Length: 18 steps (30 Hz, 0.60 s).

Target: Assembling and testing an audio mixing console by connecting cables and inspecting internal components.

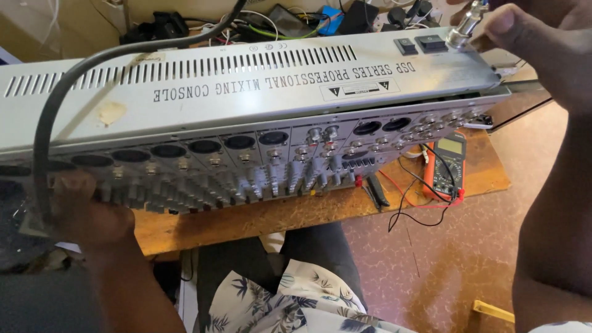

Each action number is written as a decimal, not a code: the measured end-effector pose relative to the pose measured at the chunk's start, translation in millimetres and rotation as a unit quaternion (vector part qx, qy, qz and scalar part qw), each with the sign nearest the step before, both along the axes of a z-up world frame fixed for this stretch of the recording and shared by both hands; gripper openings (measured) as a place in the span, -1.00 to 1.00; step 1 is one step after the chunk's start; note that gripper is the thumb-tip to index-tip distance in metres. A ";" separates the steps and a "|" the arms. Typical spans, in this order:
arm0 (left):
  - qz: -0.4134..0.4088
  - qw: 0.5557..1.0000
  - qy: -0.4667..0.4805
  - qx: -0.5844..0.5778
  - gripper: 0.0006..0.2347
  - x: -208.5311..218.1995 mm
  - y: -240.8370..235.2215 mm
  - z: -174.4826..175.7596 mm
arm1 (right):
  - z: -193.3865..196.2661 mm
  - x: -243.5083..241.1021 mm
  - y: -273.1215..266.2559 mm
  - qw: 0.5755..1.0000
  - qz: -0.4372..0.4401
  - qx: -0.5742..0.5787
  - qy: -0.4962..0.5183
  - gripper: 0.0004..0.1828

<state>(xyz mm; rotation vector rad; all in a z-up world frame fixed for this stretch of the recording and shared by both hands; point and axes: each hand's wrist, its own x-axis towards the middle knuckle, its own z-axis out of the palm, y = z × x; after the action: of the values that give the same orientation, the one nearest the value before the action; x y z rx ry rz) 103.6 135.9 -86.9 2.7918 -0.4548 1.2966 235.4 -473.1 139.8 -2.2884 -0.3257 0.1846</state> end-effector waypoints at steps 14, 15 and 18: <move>-0.219 0.703 0.157 -0.658 -0.62 23.1 -42.7 22.7 | -40.9 -27.3 -20.2 0.987 -0.081 0.105 -0.095 -0.31; -0.239 0.722 0.140 -0.634 -0.78 24.2 -38.4 16.7 | -45.5 -27.0 -24.0 0.974 -0.066 0.209 -0.054 -0.48; -0.098 0.897 0.152 -0.403 -0.86 10.8 -23.7 0.5 | -60.1 -36.8 0.5 0.915 -0.142 0.377 -0.011 -0.53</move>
<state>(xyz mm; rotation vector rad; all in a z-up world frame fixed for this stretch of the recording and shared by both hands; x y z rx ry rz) 114.4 112.2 -86.4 2.1070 -0.1205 0.7335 198.6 -472.6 79.7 -1.5411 -0.0474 -0.1074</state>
